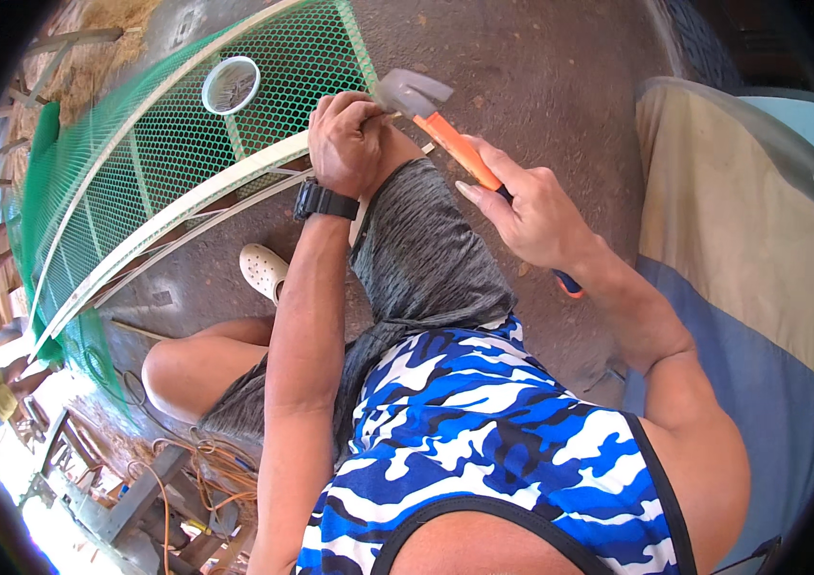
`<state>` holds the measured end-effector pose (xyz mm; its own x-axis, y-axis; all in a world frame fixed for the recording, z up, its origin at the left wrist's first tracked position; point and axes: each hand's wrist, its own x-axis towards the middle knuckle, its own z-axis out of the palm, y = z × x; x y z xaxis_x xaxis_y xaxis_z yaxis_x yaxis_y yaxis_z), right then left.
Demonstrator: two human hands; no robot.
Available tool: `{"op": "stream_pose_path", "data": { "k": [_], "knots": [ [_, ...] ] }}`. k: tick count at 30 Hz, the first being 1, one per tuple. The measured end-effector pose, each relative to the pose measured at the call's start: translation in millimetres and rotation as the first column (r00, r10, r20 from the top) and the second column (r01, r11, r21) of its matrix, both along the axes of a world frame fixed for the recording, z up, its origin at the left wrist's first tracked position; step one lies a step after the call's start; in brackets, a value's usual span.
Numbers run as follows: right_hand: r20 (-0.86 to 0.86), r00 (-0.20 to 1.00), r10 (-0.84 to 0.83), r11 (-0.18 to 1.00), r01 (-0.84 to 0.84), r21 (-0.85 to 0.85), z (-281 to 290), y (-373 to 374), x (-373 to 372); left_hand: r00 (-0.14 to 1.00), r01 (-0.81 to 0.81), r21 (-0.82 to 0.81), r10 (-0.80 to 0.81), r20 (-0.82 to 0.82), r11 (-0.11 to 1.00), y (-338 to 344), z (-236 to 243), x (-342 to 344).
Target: Nailing wooden strips onto a large frame to secure a mesh screen.
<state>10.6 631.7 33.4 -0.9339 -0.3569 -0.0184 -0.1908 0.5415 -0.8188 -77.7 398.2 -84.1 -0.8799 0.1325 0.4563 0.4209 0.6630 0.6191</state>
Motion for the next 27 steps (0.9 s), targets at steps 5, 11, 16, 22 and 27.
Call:
{"op": "stream_pose_path", "data": {
  "k": [5, 11, 16, 22, 27],
  "knots": [
    [0.048, 0.999, 0.000, 0.998, -0.003, 0.059, 4.7, -1.9, 1.2, 1.000, -0.016, 0.008, 0.016, 0.011, 1.000, 1.7, -0.7, -0.7],
    [0.031, 0.999, 0.014, 0.997, -0.016, 0.073, -1.5, -2.1, -4.5, 1.000, 0.002, 0.015, -0.003, 0.028, 1.000, 1.2, 3.3, -1.9],
    [-0.192, 0.979, -0.068, 0.995, 0.053, -0.079, -9.4, -2.5, 0.7, 0.999, 0.003, 0.039, -0.005, 0.034, 0.999, 4.0, 0.6, -3.0],
    [0.104, 0.994, 0.015, 0.996, -0.025, 0.090, 5.5, -2.4, -6.3, 0.999, -0.001, 0.007, 0.000, 0.037, 1.000, -3.9, -6.3, -3.2],
    [-0.001, 1.000, -0.016, 0.999, 0.016, 0.030, -6.8, -1.6, -2.1, 0.999, 0.012, 0.006, -0.012, 0.044, 1.000, 1.3, 0.4, -2.4]
  ]
}}
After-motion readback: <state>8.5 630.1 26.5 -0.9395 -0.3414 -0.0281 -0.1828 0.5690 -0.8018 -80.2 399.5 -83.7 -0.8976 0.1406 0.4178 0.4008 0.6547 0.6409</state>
